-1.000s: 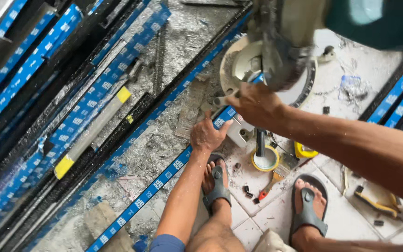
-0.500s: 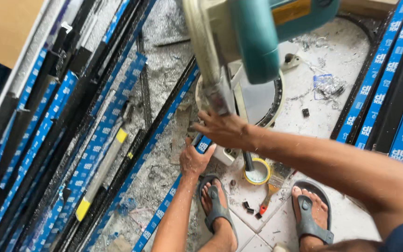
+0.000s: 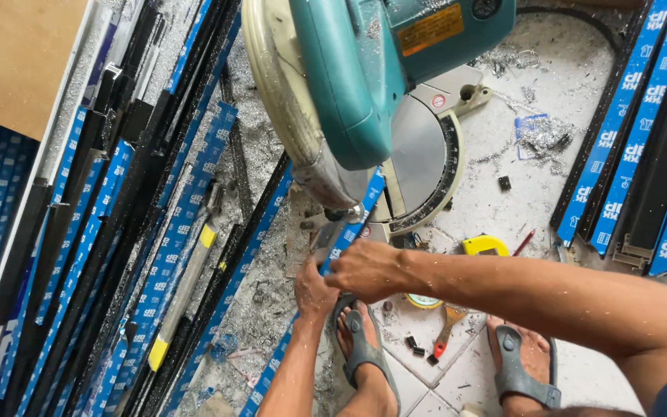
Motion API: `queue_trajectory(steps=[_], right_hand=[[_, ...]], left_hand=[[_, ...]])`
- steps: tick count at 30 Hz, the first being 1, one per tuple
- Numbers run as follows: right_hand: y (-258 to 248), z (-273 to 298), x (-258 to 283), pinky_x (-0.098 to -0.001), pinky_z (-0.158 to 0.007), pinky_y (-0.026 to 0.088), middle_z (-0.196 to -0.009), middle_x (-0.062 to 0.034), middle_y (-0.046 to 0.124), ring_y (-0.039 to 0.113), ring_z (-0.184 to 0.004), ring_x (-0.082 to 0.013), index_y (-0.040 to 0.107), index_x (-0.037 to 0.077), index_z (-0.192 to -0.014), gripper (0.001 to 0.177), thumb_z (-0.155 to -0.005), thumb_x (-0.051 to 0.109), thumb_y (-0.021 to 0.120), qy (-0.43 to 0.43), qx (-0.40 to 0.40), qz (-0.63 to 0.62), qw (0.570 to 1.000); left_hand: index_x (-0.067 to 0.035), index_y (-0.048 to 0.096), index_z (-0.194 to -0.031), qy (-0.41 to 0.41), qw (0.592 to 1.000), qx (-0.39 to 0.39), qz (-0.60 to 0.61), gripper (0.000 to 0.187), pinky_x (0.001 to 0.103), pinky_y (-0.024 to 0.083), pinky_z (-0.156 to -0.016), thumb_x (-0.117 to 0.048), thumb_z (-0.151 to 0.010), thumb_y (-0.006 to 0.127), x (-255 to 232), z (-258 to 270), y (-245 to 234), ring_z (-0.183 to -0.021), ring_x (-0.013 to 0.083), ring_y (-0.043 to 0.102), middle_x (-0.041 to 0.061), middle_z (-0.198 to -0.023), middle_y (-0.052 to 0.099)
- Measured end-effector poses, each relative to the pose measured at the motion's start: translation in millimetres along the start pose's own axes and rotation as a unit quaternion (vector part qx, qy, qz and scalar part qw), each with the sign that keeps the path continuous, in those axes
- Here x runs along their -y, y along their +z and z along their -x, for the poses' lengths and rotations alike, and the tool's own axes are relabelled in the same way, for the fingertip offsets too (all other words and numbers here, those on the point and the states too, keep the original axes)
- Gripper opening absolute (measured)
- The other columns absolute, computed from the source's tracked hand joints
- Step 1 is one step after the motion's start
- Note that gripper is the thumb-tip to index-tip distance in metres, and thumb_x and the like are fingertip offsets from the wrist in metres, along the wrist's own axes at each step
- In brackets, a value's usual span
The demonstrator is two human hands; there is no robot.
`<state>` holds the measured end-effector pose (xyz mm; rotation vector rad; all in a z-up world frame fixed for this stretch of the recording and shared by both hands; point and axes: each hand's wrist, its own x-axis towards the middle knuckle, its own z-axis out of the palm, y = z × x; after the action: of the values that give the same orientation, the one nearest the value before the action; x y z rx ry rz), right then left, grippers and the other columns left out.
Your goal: The person measures a metal profile with a tape measure, marks it with a pencil, and cuts it using a miter saw on the workshop floor.
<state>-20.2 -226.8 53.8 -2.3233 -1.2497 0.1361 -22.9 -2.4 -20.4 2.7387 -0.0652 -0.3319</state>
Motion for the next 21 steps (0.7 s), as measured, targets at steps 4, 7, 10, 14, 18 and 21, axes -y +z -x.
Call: queue_trajectory(steps=[4,7,10,14,18,21], right_hand=[[18,26,-5,-0.047,-0.076,0.051,-0.081,-0.0085,0.058,0.062,-0.075,-0.0323,0.059,0.016,-0.104,0.022,-0.083,0.022,0.061,-0.025,-0.114,0.048,0.992],[-25,37,10,-0.0497,-0.112,0.037,-0.102,-0.0127,0.065,0.061,-0.11,-0.0316,0.063,0.015,-0.12,0.027,-0.094,0.019,0.057,0.043,0.025,0.062,0.997],[56,37,-20,-0.0541,-0.111,0.038,-0.096,-0.0142,0.053,0.057,-0.1,-0.0358,0.062,0.006,-0.108,0.05,-0.073,0.038,0.08,0.002,-0.197,0.078,0.977],[67,27,-34,-0.051,-0.102,0.042,-0.088,-0.0127,0.051,0.056,-0.089,-0.0338,0.059,0.006,-0.098,0.054,-0.068,0.043,0.083,0.014,-0.225,0.072,0.972],[59,23,-40,-0.0421,-0.073,0.04,-0.09,-0.0056,0.058,0.052,-0.081,-0.0244,0.067,0.013,-0.094,0.053,-0.09,0.066,0.066,0.022,-0.119,0.144,0.982],[58,16,-40,-0.0407,-0.071,0.04,-0.092,-0.0041,0.06,0.052,-0.08,-0.0223,0.068,0.014,-0.095,0.053,-0.098,0.065,0.054,-0.002,-0.084,0.135,0.987]], left_hand=[[-0.023,0.069,-0.085,-0.121,0.981,0.152,0.009,0.035,0.046,0.058,-0.079,-0.05,-0.066,0.078,-12,11,1,-0.101,0.0342,0.072,0.008,-0.088,0.073],[-0.023,0.074,-0.101,-0.083,0.974,0.209,0.004,0.038,0.05,0.059,-0.093,-0.055,-0.079,0.069,-5,9,11,-0.109,0.0365,0.071,0.007,-0.105,0.078],[-0.024,0.069,-0.102,-0.126,0.956,0.244,0.099,0.048,0.044,0.063,-0.077,-0.07,-0.091,0.062,-37,17,-16,-0.069,0.0254,0.077,0.007,-0.087,0.077],[-0.021,0.067,-0.115,0.059,0.996,0.048,0.046,0.064,0.054,0.061,-0.079,-0.068,-0.073,0.081,-3,61,-16,-0.091,0.0407,0.075,0.016,-0.094,0.077],[-0.017,0.067,-0.112,0.099,0.99,-0.069,-0.067,0.056,0.052,0.051,-0.061,-0.067,-0.087,0.063,40,85,9,-0.075,0.0438,0.068,0.015,-0.087,0.074],[-0.012,0.069,-0.111,0.165,0.975,-0.137,-0.063,0.05,0.049,0.05,-0.057,-0.058,-0.091,0.066,60,88,19,-0.067,0.0422,0.069,0.017,-0.081,0.073]])
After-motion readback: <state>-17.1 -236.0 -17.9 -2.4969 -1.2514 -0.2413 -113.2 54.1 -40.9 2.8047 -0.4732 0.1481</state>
